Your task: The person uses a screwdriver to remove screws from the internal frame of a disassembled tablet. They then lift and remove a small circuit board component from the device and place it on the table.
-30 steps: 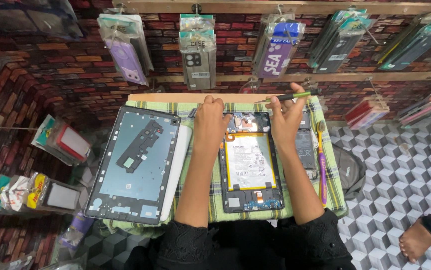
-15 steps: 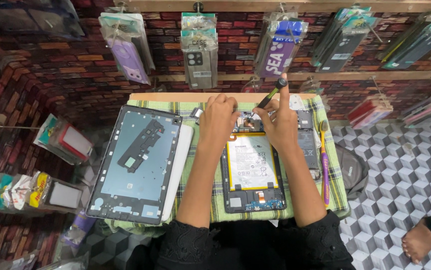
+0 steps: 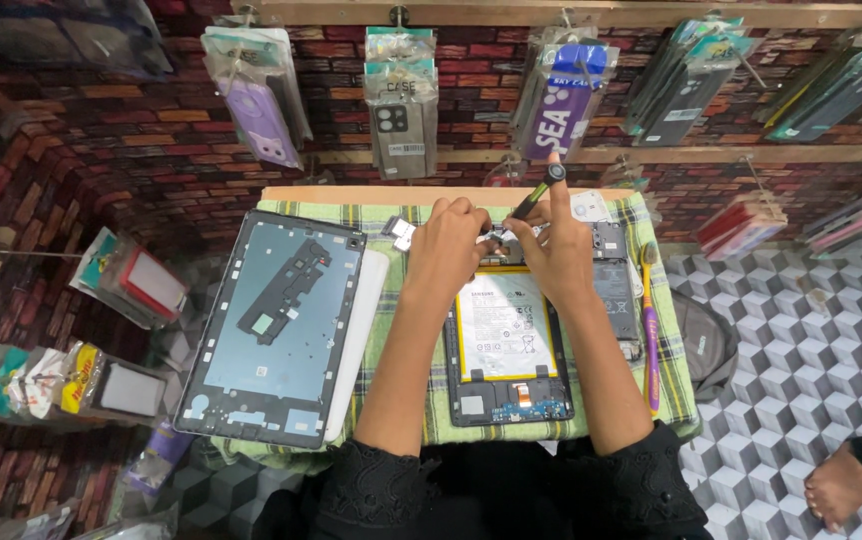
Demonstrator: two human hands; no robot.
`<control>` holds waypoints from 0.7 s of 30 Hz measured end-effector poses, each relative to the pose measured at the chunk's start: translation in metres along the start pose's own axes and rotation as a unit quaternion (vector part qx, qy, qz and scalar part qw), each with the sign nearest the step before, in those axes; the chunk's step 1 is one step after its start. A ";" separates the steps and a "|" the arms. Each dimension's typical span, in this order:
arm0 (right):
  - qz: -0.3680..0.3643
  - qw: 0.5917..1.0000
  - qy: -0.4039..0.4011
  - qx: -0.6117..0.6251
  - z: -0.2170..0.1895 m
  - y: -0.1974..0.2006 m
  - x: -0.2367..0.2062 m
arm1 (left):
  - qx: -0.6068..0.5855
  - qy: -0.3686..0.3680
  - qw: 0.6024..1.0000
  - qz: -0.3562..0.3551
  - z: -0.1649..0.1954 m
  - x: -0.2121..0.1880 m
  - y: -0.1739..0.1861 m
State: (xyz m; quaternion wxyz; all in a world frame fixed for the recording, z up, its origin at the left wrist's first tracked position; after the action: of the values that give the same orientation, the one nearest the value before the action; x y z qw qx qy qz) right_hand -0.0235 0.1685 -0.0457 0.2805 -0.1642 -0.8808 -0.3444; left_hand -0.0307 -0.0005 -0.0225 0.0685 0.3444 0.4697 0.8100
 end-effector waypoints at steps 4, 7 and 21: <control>-0.010 1.000 -0.026 -0.006 0.000 -0.001 0.003 | -0.005 0.007 1.000 -0.003 0.000 0.001 0.000; 0.001 1.000 0.003 0.009 -0.002 0.001 0.003 | -0.008 0.012 1.000 -0.008 0.000 0.001 0.000; -0.021 0.999 -0.030 0.029 -0.015 0.007 0.002 | -0.004 0.013 1.000 -0.009 0.000 0.002 0.000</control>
State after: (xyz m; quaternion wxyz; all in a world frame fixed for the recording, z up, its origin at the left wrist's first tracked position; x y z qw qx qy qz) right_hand -0.0162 0.1629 -0.0315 0.2516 -0.1474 -0.9016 -0.3196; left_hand -0.0321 0.0001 -0.0217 0.0709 0.3297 0.4702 0.8156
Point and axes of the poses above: each hand's wrist, its own x-axis towards the middle knuckle, its own y-axis out of the back of the hand, z = x × y, the point moved 3 cm from there along x, towards the middle knuckle, and after that the axes turned 11 degrees about -y, right-handed, at the moved point
